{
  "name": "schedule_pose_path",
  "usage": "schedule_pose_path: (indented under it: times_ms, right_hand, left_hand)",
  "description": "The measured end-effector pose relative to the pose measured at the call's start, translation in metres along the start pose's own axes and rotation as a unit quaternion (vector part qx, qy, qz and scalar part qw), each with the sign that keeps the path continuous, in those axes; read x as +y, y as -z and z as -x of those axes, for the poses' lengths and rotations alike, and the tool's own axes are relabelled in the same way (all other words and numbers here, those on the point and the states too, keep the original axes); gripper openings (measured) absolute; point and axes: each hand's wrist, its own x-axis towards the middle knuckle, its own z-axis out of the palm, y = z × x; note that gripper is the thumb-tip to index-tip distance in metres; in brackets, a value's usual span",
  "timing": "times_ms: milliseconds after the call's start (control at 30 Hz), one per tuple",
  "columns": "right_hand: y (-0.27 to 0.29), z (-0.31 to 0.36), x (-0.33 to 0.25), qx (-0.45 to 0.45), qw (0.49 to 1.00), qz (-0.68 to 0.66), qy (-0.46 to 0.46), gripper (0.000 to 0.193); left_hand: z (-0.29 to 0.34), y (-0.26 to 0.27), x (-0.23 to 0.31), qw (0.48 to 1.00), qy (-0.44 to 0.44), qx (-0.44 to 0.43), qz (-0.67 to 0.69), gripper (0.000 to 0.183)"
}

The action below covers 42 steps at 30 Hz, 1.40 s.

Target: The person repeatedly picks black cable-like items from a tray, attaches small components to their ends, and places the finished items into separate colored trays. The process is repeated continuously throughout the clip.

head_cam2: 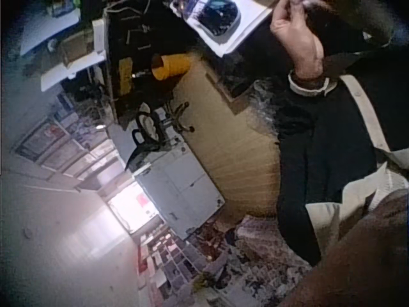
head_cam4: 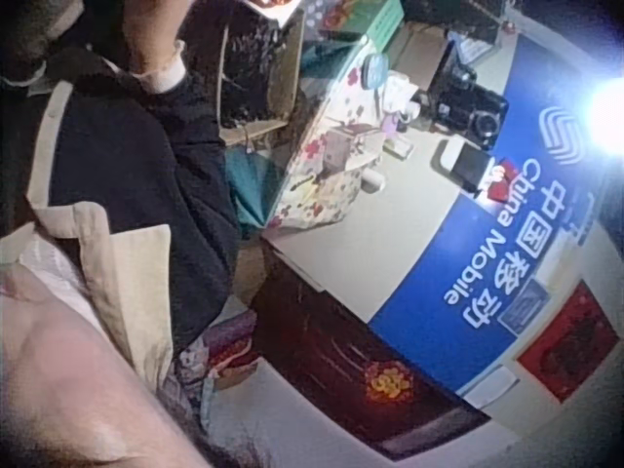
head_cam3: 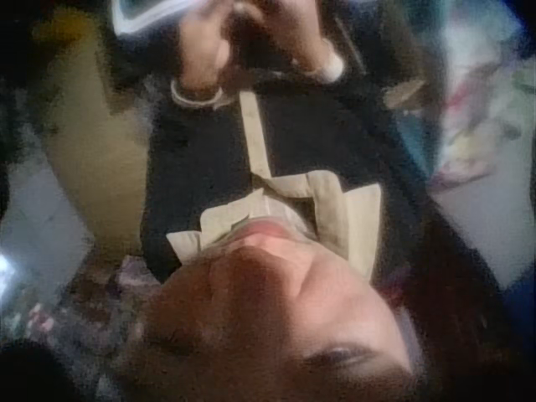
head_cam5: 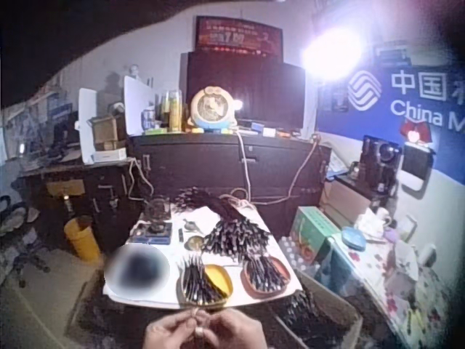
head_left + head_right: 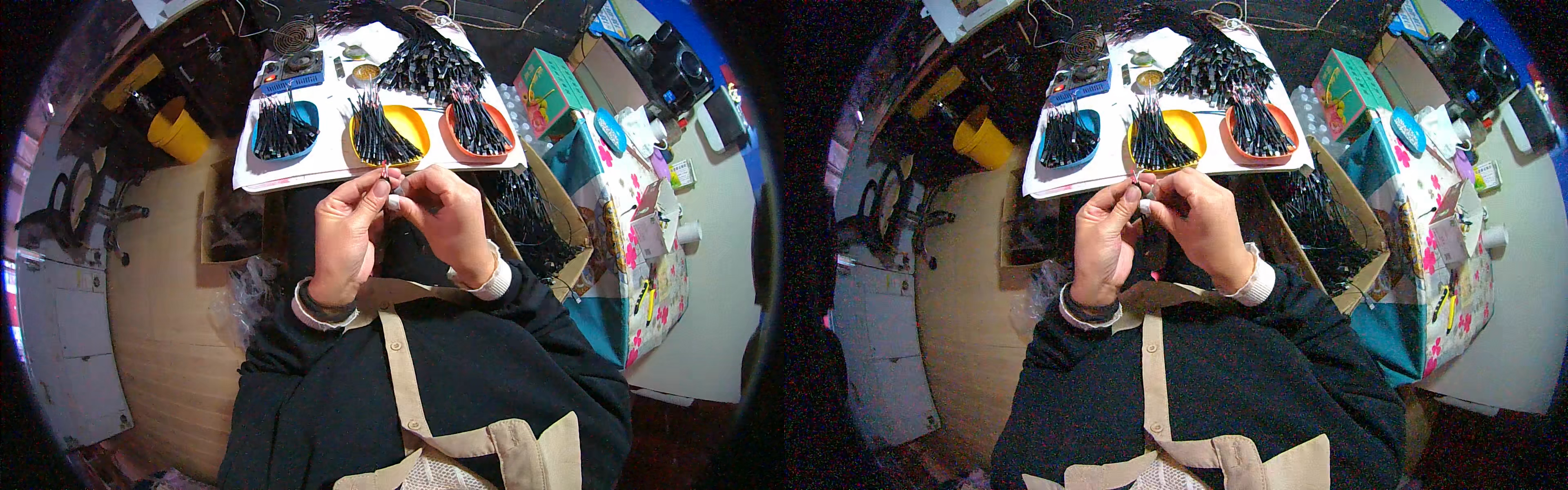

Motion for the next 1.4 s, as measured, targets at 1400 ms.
schedule_pose_path:
  times_ms: [1400]
  right_hand:
    - [0.005,0.011,0.029,-0.061,0.816,-0.475,-0.324,0.007]
  left_hand:
    - [0.001,0.001,-0.021,0.994,-0.029,0.002,-0.105,0.005]
